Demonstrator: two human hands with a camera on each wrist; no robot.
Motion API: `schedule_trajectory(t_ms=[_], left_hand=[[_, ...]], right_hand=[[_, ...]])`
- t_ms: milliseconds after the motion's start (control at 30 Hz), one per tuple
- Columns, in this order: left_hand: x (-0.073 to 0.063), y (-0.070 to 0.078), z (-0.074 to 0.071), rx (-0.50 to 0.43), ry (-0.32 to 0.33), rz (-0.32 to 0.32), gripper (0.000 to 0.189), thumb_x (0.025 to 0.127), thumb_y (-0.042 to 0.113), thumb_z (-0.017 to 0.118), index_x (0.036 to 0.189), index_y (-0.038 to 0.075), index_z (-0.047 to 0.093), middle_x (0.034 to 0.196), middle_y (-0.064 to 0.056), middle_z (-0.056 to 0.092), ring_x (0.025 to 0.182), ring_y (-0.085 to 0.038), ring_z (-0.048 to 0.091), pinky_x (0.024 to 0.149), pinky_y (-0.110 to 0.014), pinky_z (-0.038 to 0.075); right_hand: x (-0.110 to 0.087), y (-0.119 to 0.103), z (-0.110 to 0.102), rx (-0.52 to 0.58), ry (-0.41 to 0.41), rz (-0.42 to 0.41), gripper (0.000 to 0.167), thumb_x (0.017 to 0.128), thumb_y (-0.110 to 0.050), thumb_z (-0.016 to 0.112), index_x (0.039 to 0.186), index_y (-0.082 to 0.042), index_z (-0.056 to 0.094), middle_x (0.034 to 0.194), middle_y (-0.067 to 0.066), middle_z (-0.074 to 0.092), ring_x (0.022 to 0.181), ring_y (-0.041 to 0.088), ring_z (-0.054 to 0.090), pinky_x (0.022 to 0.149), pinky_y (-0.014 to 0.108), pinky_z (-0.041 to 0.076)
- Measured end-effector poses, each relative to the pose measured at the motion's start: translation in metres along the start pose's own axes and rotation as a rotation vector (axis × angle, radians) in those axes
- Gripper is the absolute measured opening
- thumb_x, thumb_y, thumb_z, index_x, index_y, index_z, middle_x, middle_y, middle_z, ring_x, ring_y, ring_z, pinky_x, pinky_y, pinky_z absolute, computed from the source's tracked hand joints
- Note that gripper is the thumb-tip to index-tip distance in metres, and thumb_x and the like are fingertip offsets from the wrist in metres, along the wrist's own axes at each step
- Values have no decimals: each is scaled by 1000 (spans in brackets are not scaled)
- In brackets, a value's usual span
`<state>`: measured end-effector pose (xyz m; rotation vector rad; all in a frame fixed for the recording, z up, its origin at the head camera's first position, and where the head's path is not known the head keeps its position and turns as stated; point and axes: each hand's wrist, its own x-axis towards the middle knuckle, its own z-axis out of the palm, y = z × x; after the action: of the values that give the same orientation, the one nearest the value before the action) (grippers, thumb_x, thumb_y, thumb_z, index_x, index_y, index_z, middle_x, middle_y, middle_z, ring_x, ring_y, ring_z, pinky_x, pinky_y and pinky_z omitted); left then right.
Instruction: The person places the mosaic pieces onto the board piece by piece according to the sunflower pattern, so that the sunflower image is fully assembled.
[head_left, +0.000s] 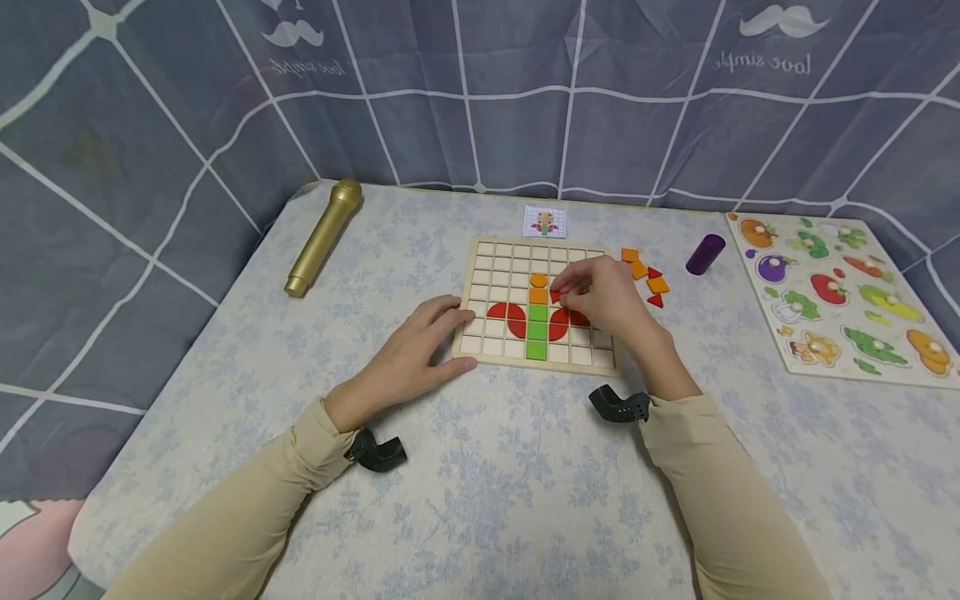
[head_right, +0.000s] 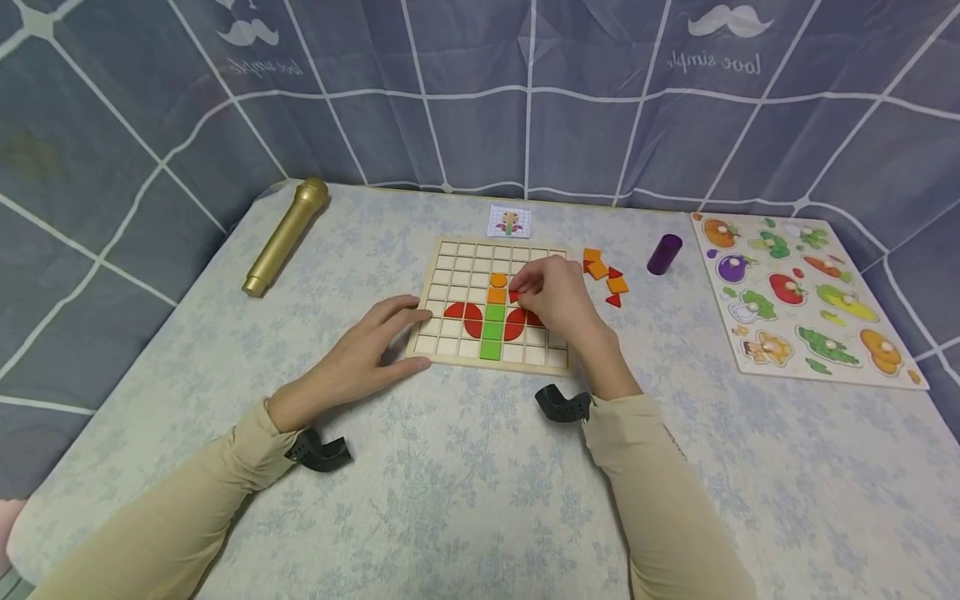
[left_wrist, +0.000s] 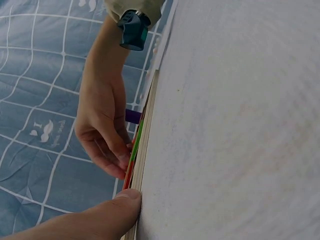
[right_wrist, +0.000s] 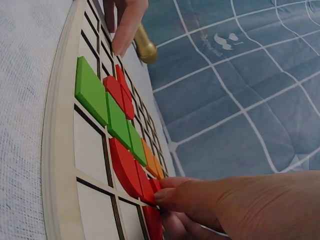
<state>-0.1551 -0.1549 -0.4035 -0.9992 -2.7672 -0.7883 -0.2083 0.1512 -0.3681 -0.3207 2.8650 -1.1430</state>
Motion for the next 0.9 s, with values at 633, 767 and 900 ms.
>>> schedule_trajectory(t_ms=[633, 767, 900], left_hand=[[-1, 0, 1, -6, 8, 0, 64, 96, 36, 80, 146, 4, 57, 154, -21, 48, 147, -36, 44, 117, -54, 43], [-1, 0, 1, -6, 10, 10, 63, 96, 35, 80, 145, 4, 57, 154, -22, 48, 146, -36, 45, 117, -54, 44], [0, -1, 1, -10, 6, 14, 63, 96, 36, 80, 146, 5, 57, 154, -20, 48, 145, -35, 45, 116, -53, 44]], right_hand=[[-21, 35, -84, -5, 144, 121, 22, 95, -15, 78, 113, -2, 79, 96, 9, 78, 79, 15, 68, 62, 25, 51], [-27, 51, -100, -57, 69, 251, 26, 95, -23, 79, 112, -3, 79, 90, 3, 76, 87, 26, 64, 71, 33, 49], [-28, 62, -103, -91, -23, 341, 32, 93, -27, 81, 110, 0, 77, 86, 2, 73, 89, 28, 58, 72, 36, 48]])
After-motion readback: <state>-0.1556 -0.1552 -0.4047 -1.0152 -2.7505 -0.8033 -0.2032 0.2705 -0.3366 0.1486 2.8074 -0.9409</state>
